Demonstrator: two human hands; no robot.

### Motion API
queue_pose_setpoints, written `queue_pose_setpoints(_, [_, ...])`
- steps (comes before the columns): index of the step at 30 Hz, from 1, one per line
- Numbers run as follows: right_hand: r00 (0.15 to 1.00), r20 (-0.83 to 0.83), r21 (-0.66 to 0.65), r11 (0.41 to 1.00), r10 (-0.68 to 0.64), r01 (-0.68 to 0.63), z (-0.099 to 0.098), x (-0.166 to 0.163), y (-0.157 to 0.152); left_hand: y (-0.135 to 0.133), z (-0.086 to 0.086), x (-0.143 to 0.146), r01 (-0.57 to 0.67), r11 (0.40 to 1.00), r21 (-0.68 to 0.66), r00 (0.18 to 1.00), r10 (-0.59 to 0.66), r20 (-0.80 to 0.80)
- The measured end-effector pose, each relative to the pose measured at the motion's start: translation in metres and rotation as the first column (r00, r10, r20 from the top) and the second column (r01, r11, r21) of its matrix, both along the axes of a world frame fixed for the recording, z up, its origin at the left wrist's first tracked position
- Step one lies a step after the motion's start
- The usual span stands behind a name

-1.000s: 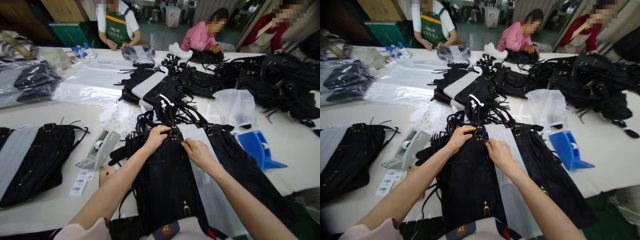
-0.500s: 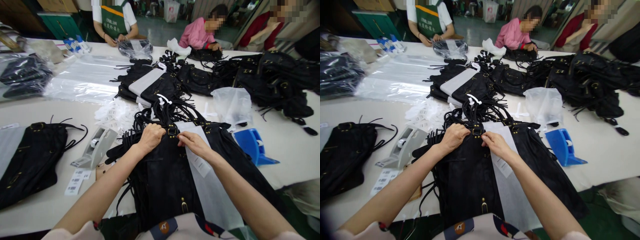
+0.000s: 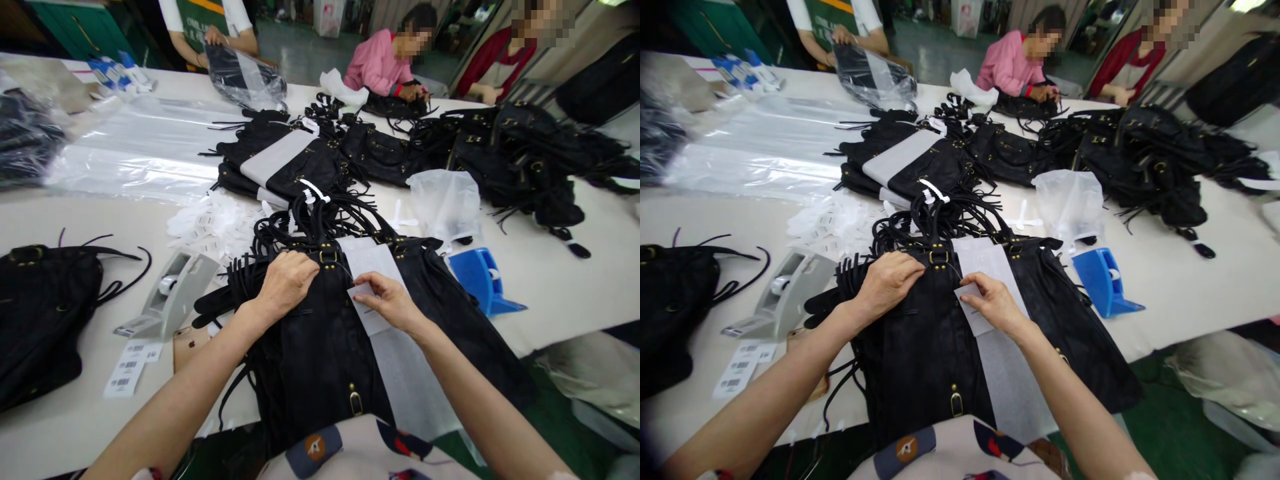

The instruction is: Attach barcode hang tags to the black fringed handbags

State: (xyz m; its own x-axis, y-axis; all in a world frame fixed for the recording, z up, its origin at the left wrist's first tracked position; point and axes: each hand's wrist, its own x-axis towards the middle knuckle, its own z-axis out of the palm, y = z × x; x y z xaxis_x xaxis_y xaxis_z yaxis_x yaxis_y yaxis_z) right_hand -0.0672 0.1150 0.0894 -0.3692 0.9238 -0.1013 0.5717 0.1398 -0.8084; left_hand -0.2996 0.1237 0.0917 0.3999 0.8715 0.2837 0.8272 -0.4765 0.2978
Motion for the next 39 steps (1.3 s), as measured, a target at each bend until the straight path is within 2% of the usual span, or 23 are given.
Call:
queue_pose_setpoints(3, [0.999, 0.032, 0.063, 0.998, 0.025, -0.027, -0.004, -0.004, -0.001, 0.002, 0.001, 0.007, 0.042, 0.998, -0.047, 0.982, -0.033, 0.187])
queue_pose_setpoints(7, [0.996, 0.079, 0.171, 0.983, 0.048, -0.061, -0.008, -0.010, 0.001, 0.006, 0.000, 0.019, 0.132, 0.974, -0.185, 0.897, -0.038, 0.440])
queue_pose_setpoints(9, [0.990, 0.123, 0.230, 0.968, 0.075, -0.102, -0.009, -0.013, 0.004, 0.007, -0.001, 0.026, 0.135, 0.945, -0.299, 0.848, 0.047, 0.528])
queue_pose_setpoints(12, [0.983, 0.169, 0.274, 0.954, 0.078, -0.122, -0.011, -0.019, 0.008, 0.006, -0.001, 0.035, 0.155, 0.859, -0.488, 0.753, 0.217, 0.621])
queue_pose_setpoints(15, [0.992, 0.126, 0.285, 0.958, 0.008, -0.044, -0.015, -0.024, 0.010, 0.005, -0.004, 0.040, 0.247, 0.773, -0.584, 0.645, 0.319, 0.694])
queue_pose_setpoints(18, [0.997, 0.018, 0.297, 0.953, -0.073, 0.064, -0.020, -0.029, 0.011, 0.005, -0.008, 0.042, 0.293, 0.726, -0.623, 0.533, 0.417, 0.736])
queue_pose_setpoints(22, [0.973, -0.159, 0.317, 0.924, -0.169, 0.212, -0.022, -0.035, 0.012, 0.005, -0.012, 0.044, 0.318, 0.694, -0.646, 0.474, 0.474, 0.742])
queue_pose_setpoints(24, [0.950, -0.228, 0.264, 0.926, -0.212, 0.270, -0.020, -0.038, 0.013, 0.005, -0.013, 0.046, 0.320, 0.678, -0.661, 0.462, 0.498, 0.734])
queue_pose_setpoints(28, [0.911, -0.309, 0.138, 0.935, -0.274, 0.328, -0.016, -0.042, 0.014, 0.004, -0.017, 0.051, 0.255, 0.712, -0.654, 0.409, 0.533, 0.741])
queue_pose_setpoints(30, [0.898, -0.324, 0.149, 0.921, -0.299, 0.361, -0.014, -0.042, 0.015, 0.003, -0.021, 0.052, 0.195, 0.733, -0.652, 0.414, 0.541, 0.732])
queue_pose_setpoints(32, [0.895, -0.321, 0.138, 0.920, -0.310, 0.368, -0.014, -0.041, 0.016, 0.003, -0.024, 0.052, 0.156, 0.732, -0.664, 0.464, 0.538, 0.703])
queue_pose_setpoints(35, [0.872, -0.351, -0.004, 0.932, -0.341, 0.363, -0.015, -0.039, 0.016, 0.001, -0.024, 0.050, 0.095, 0.727, -0.680, 0.575, 0.517, 0.634])
queue_pose_setpoints(37, [0.828, -0.419, -0.126, 0.927, -0.372, 0.352, -0.014, -0.040, 0.016, 0.000, -0.020, 0.048, 0.016, 0.771, -0.636, 0.640, 0.481, 0.600])
queue_pose_setpoints(39, [0.772, -0.496, -0.216, 0.917, -0.399, 0.335, -0.013, -0.041, 0.015, -0.003, -0.015, 0.047, -0.080, 0.844, -0.531, 0.685, 0.433, 0.586])
